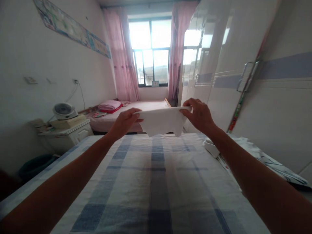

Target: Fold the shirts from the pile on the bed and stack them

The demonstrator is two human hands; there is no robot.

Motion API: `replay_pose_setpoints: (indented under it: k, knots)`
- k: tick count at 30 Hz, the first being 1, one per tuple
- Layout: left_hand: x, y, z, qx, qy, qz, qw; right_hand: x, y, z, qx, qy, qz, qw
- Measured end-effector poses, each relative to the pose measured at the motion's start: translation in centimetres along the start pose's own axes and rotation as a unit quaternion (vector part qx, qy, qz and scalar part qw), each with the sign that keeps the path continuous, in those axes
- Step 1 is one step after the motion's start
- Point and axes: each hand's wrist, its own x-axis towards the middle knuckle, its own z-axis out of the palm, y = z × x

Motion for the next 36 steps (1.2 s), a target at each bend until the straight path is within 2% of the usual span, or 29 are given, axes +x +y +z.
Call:
replay_pose_setpoints:
  k: [3, 6, 8, 10, 13, 16, 18, 19, 21, 23, 24, 26, 28, 31, 33, 36]
  knots:
    - [-8.9, -1.2, -1.0, 0.118, -0.144, -0.015, 0.982, -9.0, -2.6, -0.4, 0.049, -0.105, -0.016, 0.993]
    - [-16.9, -3.0, -0.9, 0.126, -0.284, -0.063, 0.948, -18.1, -4.9, 0.4, 0.11, -0.248, -0.095, 0.958]
    - [-20.2, -4.1, -0.6, 0.12, -0.329, -0.078, 0.933, -22.1, -5.9, 1.3, 0.137, -0.302, -0.111, 0.937]
    - [-21.4, -4.9, -0.2, 0.112, -0.324, -0.077, 0.936, -23.7, -6.4, 2.1, 0.142, -0.311, -0.106, 0.934]
    - [-21.1, -4.9, -0.1, 0.107, -0.285, -0.062, 0.95, -23.0, -6.7, 1.9, 0.132, -0.291, -0.11, 0.941]
    - [-20.4, -4.3, -0.5, 0.121, -0.285, -0.079, 0.947, -21.1, -7.3, 0.0, 0.13, -0.286, -0.099, 0.944]
    - [-20.0, -4.4, -0.9, 0.134, -0.291, -0.129, 0.939, -20.4, -7.7, -1.6, 0.159, -0.337, -0.068, 0.925]
    - [-19.7, -4.7, -1.2, 0.137, -0.274, -0.161, 0.938, -20.1, -7.7, -2.1, 0.182, -0.372, -0.038, 0.909]
    - [-18.8, -5.9, -1.7, 0.124, -0.193, -0.232, 0.945, -19.7, -7.1, -2.1, 0.229, -0.41, 0.053, 0.881]
    - [-17.2, -7.7, -2.0, 0.077, -0.085, -0.307, 0.945, -19.2, -5.9, -0.5, 0.267, -0.389, 0.156, 0.868]
    - [-16.3, -8.6, -1.9, 0.042, -0.041, -0.347, 0.936, -18.8, -5.1, 0.9, 0.29, -0.369, 0.199, 0.86]
    - [-14.2, -10.2, -1.5, -0.029, 0.014, -0.412, 0.91, -17.9, -3.5, 4.0, 0.354, -0.348, 0.277, 0.823]
    - [-12.2, -11.4, -0.8, -0.073, 0.033, -0.45, 0.889, -16.8, -2.5, 7.3, 0.415, -0.341, 0.352, 0.767]
    - [-9.7, -12.9, 0.6, -0.099, 0.039, -0.473, 0.874, -15.0, -2.1, 11.5, 0.476, -0.322, 0.446, 0.686]
    - [-8.4, -13.9, 1.2, -0.111, 0.05, -0.49, 0.863, -13.9, -2.2, 13.6, 0.491, -0.307, 0.482, 0.657]
    - [-7.0, -15.7, 1.7, -0.127, 0.064, -0.521, 0.841, -12.5, -2.3, 16.1, 0.484, -0.299, 0.51, 0.645]
